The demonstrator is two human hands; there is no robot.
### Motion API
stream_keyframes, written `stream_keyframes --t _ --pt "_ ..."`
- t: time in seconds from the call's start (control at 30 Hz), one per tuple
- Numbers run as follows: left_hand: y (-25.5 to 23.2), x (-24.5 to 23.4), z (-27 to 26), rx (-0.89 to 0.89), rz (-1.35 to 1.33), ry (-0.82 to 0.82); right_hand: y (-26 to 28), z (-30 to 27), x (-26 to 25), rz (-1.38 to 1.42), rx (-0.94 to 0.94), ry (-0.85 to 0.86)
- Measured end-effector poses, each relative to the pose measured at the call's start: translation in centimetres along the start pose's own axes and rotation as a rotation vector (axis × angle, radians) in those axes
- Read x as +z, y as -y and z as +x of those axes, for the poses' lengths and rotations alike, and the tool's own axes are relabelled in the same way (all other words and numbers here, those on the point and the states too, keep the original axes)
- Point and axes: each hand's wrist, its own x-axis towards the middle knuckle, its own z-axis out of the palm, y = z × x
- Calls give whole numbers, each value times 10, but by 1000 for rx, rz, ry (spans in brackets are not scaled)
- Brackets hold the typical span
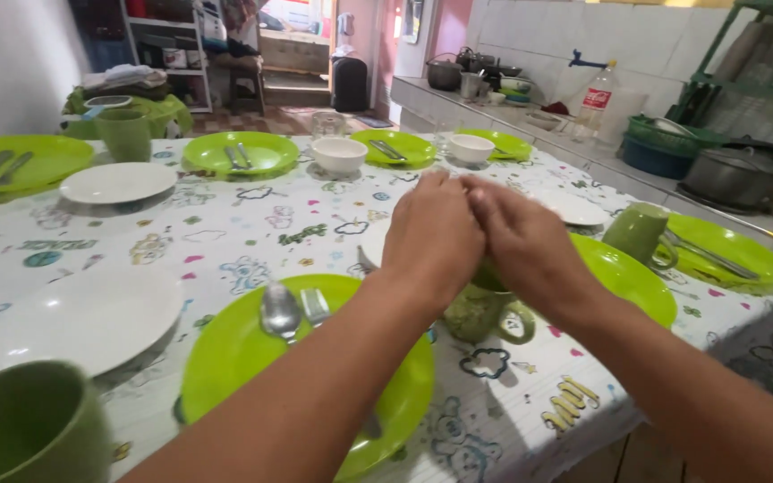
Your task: The person is setting a dining table with plates, cutlery, and cups.
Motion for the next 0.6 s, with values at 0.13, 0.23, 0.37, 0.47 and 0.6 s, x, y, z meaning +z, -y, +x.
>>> stream_keyframes --t 0.13,0.23,0.37,0.47,0.6 --pt "-45 13 24 36 -72 -44 -7 6 -36 104 76 -79" --pt "-80 36 35 -19 -158 -31 -30 9 -68 220 -18 -147" --pt "-110 96 44 -34 -176 -99 -86 12 -108 359 -50 -135" --pt "-125 142 43 -48 -150 -114 -135 13 -132 385 -65 -105" --pt "-141 201 23 -151 -111 8 -199 4 -151 201 95 -77"
